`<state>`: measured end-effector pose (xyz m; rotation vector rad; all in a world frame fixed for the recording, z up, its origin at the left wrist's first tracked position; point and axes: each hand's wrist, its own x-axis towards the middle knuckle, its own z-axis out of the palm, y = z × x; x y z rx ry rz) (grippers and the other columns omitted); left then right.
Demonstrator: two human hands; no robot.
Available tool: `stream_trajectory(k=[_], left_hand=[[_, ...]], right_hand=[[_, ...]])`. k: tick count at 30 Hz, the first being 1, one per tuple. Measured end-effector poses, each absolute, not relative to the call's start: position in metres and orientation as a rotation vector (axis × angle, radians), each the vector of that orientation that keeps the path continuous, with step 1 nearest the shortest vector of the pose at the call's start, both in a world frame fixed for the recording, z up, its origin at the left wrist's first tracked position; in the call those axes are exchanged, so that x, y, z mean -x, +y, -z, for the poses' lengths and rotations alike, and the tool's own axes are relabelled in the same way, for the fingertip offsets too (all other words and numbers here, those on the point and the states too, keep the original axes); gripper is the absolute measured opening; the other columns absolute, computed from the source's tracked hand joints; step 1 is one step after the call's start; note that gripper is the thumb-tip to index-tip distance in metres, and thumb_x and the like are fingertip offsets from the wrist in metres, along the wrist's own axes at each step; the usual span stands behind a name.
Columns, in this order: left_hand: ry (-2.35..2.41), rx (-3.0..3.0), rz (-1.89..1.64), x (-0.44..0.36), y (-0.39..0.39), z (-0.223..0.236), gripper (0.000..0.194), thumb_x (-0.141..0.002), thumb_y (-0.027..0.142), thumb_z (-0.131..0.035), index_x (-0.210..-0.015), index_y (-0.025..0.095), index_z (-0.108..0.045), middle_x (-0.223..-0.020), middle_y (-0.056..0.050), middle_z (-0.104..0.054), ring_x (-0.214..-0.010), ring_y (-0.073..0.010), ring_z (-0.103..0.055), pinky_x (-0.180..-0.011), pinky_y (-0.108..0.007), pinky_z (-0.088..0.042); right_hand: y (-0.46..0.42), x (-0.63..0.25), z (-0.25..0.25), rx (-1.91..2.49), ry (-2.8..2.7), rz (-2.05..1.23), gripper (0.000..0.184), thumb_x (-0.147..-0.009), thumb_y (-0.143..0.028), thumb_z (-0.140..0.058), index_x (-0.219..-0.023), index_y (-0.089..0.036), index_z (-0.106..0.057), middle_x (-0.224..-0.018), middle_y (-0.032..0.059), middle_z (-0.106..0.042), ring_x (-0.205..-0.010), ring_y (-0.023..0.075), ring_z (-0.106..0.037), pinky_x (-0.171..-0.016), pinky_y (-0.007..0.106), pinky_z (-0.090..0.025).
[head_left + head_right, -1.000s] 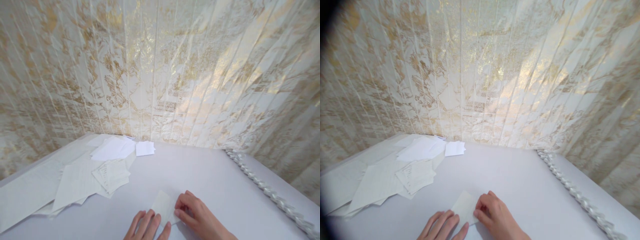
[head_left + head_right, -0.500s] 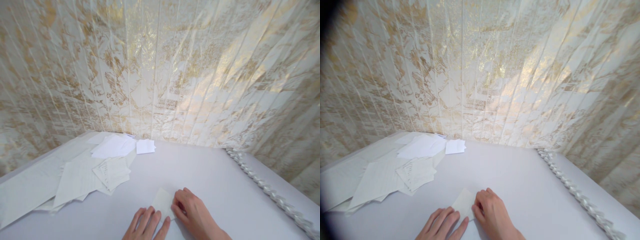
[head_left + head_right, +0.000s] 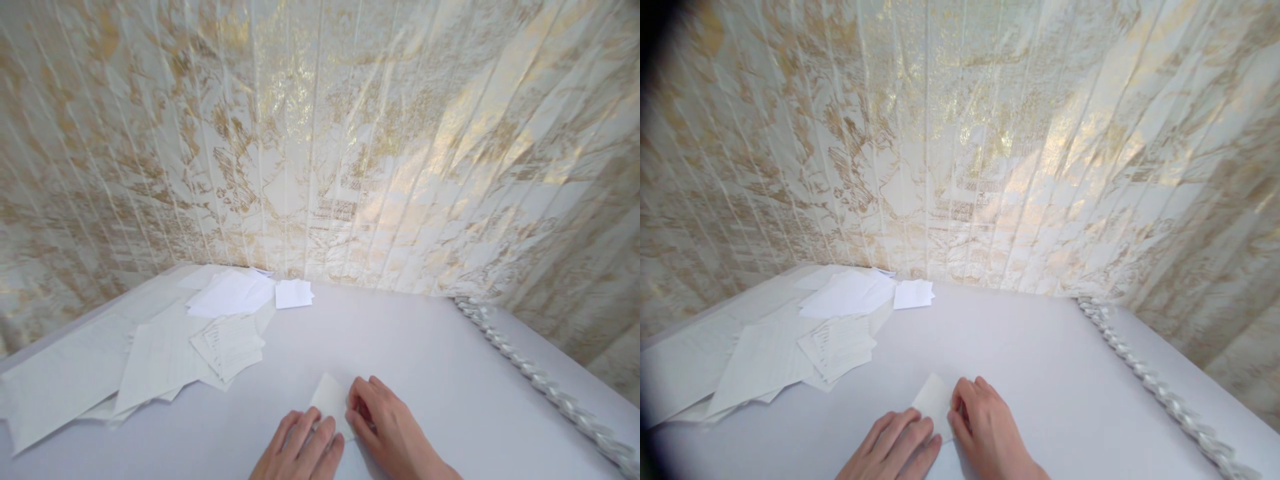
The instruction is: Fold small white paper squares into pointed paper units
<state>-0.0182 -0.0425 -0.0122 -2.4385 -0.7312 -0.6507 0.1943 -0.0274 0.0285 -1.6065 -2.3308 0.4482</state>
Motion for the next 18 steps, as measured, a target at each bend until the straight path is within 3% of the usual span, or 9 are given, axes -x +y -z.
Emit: stream_trajectory(k=[3, 6, 11, 18], left_hand=[[-0.660, 2.444, 0.675, 0.010, -0.039, 0.013, 0.024, -0.102, 0.020, -0.041, -0.111, 0.021, -0.064, -0.118, 0.004, -0.066, -0.104, -0.0169, -0.055, -0.087, -0.029, -0.039], [-0.702, 2.352, 0.940, 0.003, -0.036, 0.021, 0.033, -0.105, 0.018, -0.033, -0.100, 0.020, -0.065, -0.107, 0.003, -0.069, -0.097, -0.0174, -0.056, -0.083, -0.033, -0.037], [-0.644, 2.477, 0.710, 0.008, -0.038, 0.008, 0.033, -0.105, 0.020, -0.032, -0.108, 0.021, -0.065, -0.111, 0.005, -0.071, -0.096, -0.0152, -0.059, -0.083, -0.030, -0.040], [-0.632, 2.481, 0.685, 0.010, -0.038, -0.008, 0.036, -0.107, 0.021, -0.028, -0.109, 0.021, -0.065, -0.110, 0.007, -0.073, -0.095, -0.0134, -0.062, -0.080, -0.030, -0.041]], right_hand=[[-0.027, -0.195, -0.028, 1.596, -2.321, -0.460, 0.018, -0.087, -0.004, -0.053, -0.081, -0.021, -0.049, -0.080, 0.0030, -0.062, -0.075, 0.0200, -0.057, -0.068, 0.029, -0.041], [-0.027, -0.194, -0.027, 1.593, -2.309, -0.468, 0.018, -0.086, -0.003, -0.053, -0.081, -0.020, -0.050, -0.080, 0.0029, -0.062, -0.077, 0.0205, -0.057, -0.070, 0.030, -0.041], [-0.029, -0.195, -0.029, 1.577, -2.270, -0.521, 0.016, -0.084, -0.004, -0.055, -0.082, -0.020, -0.052, -0.078, 0.0015, -0.060, -0.078, 0.0209, -0.055, -0.077, 0.034, -0.042], [-0.032, -0.199, -0.030, 1.515, -2.197, -0.663, 0.020, -0.074, -0.006, -0.060, -0.086, -0.020, -0.054, -0.095, 0.0047, -0.059, -0.095, 0.0238, -0.054, -0.097, 0.042, -0.035]])
